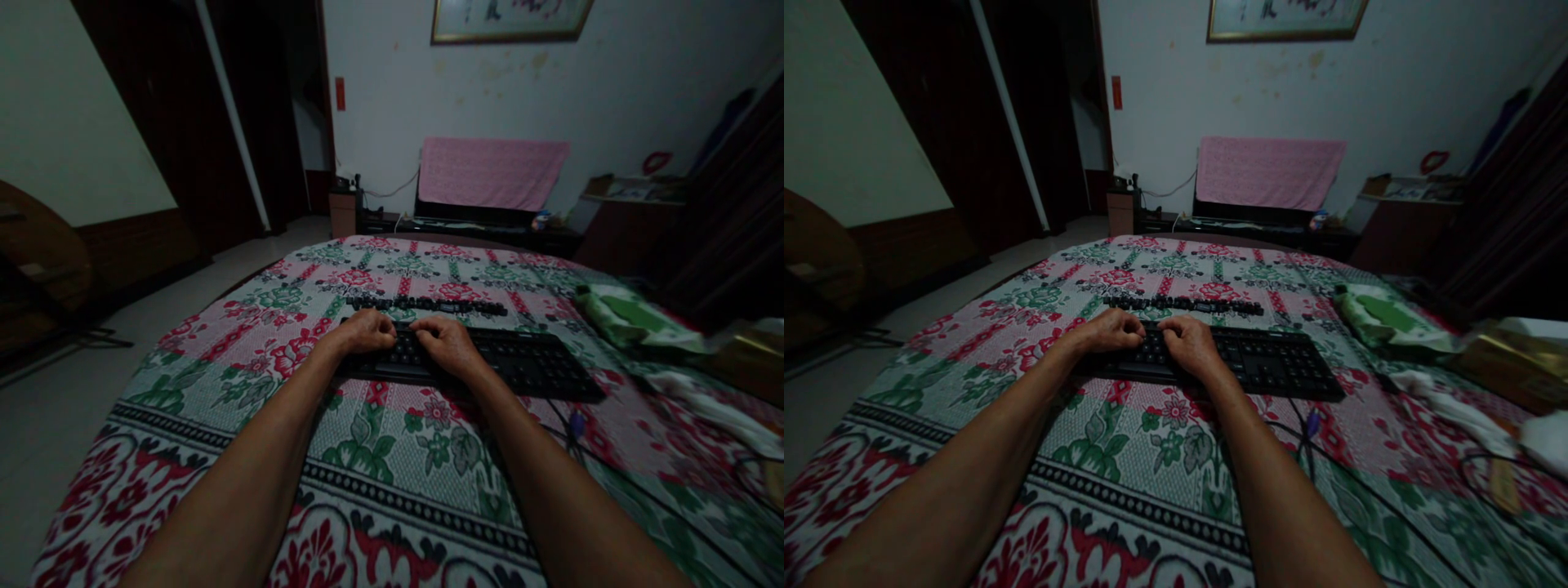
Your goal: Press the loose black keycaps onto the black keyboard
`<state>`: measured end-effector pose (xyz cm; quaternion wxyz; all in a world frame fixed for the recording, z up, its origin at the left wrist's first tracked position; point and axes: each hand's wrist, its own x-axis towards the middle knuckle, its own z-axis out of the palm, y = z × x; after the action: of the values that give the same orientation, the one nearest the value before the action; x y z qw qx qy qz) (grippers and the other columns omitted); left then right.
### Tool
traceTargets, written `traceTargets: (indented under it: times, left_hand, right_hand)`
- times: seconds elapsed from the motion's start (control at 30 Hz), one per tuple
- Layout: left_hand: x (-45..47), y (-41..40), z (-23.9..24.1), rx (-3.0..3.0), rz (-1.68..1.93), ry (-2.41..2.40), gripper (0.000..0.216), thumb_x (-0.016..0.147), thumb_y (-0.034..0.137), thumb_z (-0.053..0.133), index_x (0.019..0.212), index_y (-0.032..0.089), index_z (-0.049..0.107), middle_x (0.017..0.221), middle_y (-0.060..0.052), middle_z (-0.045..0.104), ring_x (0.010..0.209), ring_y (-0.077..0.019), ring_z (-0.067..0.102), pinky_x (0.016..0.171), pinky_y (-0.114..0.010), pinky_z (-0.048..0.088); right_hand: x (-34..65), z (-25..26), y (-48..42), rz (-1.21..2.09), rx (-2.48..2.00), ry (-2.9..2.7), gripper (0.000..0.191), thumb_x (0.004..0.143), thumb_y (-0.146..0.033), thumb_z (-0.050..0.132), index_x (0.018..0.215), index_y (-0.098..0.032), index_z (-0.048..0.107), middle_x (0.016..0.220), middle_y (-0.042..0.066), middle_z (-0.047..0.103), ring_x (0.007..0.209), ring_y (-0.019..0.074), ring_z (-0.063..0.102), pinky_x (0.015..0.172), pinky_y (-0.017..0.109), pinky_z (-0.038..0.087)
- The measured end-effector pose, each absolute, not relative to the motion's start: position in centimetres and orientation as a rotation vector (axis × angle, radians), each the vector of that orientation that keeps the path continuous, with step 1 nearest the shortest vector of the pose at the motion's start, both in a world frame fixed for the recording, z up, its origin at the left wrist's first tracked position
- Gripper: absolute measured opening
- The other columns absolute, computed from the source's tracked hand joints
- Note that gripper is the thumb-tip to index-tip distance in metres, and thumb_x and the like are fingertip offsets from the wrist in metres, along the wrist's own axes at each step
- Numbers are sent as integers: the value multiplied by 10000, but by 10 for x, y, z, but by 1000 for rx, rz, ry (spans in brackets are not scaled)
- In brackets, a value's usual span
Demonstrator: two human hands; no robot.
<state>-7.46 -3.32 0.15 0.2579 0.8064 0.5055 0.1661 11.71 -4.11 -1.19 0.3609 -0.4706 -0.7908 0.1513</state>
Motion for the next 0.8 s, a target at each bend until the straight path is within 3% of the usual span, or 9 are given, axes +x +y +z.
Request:
traceTargets:
  times: [0.3, 0.8]
  left_hand:
    - [-78, -33, 5, 2171, 443, 1299, 300, 668, 278, 517, 873, 131, 678, 687, 19, 622, 620, -101, 510, 562, -179, 365]
    - [-81, -30, 3, 2191, 446, 1288, 277, 682, 265, 531, 873, 142, 690, 691, 12, 642, 629, -109, 529, 584, -187, 376]
  right_hand:
    - [105, -11, -45, 250, -1160, -2318, 217, 750, -259, 540, 907, -230, 688, 880, 37, 656, 852, 165, 565, 758, 270, 421]
    - [101, -6, -42, 239, -1251, -2401, 240, 758, -250, 493, 895, -239, 690, 879, 32, 649, 853, 171, 556, 738, 258, 399]
